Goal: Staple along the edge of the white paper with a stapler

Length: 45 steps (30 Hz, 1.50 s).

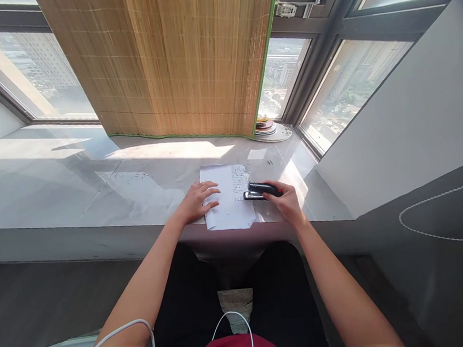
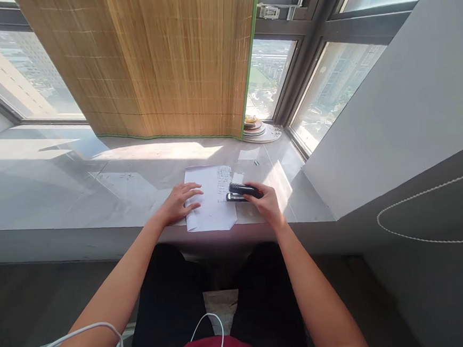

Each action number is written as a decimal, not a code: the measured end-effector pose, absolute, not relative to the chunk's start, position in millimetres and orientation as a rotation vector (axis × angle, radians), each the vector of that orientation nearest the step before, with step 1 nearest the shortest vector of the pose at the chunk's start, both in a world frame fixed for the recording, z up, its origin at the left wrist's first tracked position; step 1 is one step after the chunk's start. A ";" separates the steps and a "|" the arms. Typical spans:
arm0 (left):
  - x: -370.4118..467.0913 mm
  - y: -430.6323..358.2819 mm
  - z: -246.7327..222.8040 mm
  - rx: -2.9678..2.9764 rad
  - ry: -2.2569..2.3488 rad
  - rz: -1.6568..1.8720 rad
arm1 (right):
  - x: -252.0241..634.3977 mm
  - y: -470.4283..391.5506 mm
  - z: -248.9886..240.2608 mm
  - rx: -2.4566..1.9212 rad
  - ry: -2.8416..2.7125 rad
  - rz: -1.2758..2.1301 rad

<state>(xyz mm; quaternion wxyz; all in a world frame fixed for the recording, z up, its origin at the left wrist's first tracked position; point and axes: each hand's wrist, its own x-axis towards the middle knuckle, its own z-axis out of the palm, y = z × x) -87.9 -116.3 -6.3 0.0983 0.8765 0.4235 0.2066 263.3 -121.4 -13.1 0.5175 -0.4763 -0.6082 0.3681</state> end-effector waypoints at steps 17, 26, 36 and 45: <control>-24.0 -118.1 2.7 2.754 0.838 0.140 | 286.3 -117.3 -18.1 -1.138 -1.807 0.660; -12.5 -119.5 -3.7 2.720 0.891 0.127 | 275.3 -118.2 -19.5 -1.092 -2.111 0.286; -9.6 -123.5 -8.7 2.698 0.931 0.245 | 269.4 -125.5 -19.3 -1.263 -2.220 0.032; -9.3 -125.5 -12.7 2.690 0.933 0.294 | 267.7 -125.8 -20.2 -1.263 -2.219 0.012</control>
